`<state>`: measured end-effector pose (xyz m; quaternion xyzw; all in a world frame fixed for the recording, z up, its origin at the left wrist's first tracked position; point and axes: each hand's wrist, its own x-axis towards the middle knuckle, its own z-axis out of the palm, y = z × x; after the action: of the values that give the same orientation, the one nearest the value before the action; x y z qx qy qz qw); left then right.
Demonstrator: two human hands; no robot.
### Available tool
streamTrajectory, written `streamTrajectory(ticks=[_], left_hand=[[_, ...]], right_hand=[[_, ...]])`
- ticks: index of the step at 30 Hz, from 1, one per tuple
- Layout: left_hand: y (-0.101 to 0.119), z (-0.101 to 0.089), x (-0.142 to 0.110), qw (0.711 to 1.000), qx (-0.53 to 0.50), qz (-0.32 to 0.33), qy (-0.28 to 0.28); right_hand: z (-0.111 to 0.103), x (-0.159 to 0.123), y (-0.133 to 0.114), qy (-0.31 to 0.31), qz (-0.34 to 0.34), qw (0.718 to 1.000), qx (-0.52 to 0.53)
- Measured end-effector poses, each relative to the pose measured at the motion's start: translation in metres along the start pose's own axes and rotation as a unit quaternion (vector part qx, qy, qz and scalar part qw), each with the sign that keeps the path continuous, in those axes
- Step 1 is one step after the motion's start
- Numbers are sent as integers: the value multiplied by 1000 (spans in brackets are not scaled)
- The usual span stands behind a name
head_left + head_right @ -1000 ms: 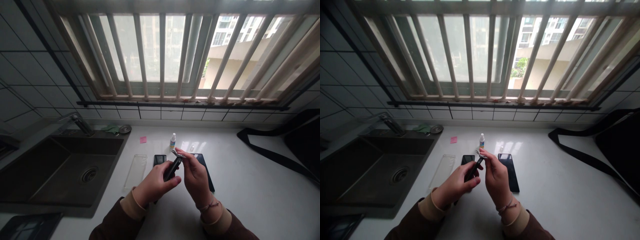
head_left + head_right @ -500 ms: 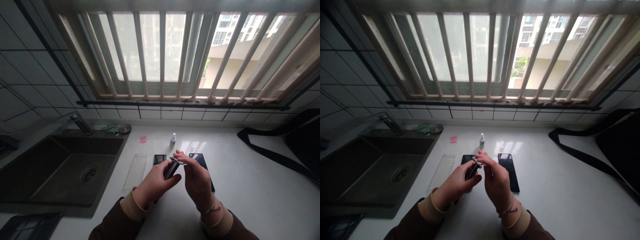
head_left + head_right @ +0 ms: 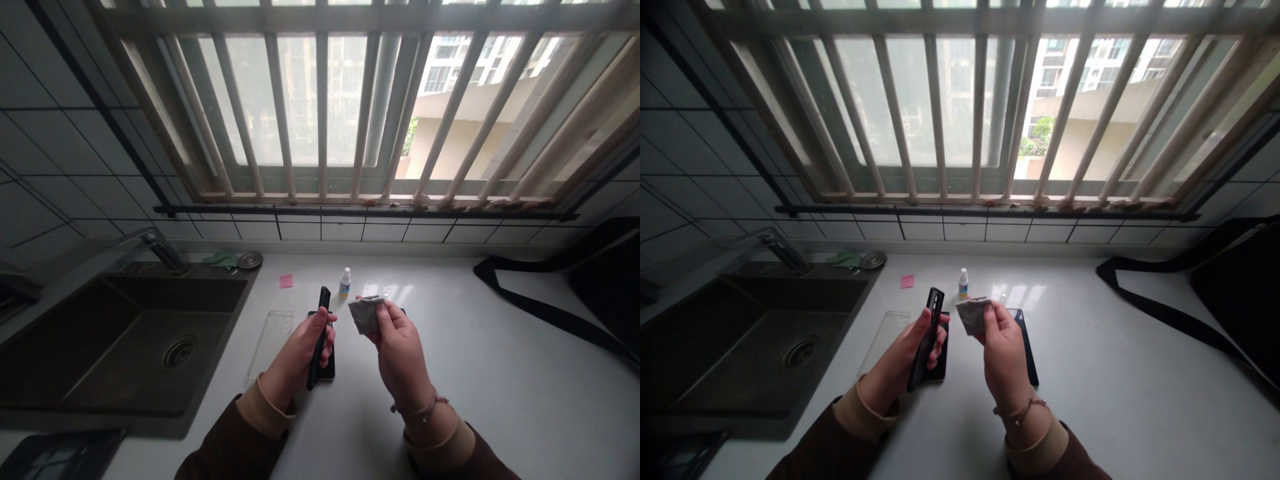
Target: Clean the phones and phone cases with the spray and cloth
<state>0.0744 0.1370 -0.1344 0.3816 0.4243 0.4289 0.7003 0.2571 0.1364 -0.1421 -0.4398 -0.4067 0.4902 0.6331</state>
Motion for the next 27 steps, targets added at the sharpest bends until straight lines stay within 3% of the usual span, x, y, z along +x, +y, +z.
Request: streamTrajectory(ticks=[3,7,12,16,27], left_hand=[[4,3,-2,999,-40,-32,-8],[7,8,-6,999,-24,-41,-25],[1,8,-4,995,35,-31,-90],[-3,4,-1,992,104,-5,-66],[1,5,-2,999,16,-3,-44]], right_hand=[[-1,14,9,50,125,986,102],[-3,17,12,28,135,983,124],[-5,14,8,-3,55,997,57],[-4,8,3,-68,-3,997,-27],[0,-4,-3,-82,-211,952,-208]])
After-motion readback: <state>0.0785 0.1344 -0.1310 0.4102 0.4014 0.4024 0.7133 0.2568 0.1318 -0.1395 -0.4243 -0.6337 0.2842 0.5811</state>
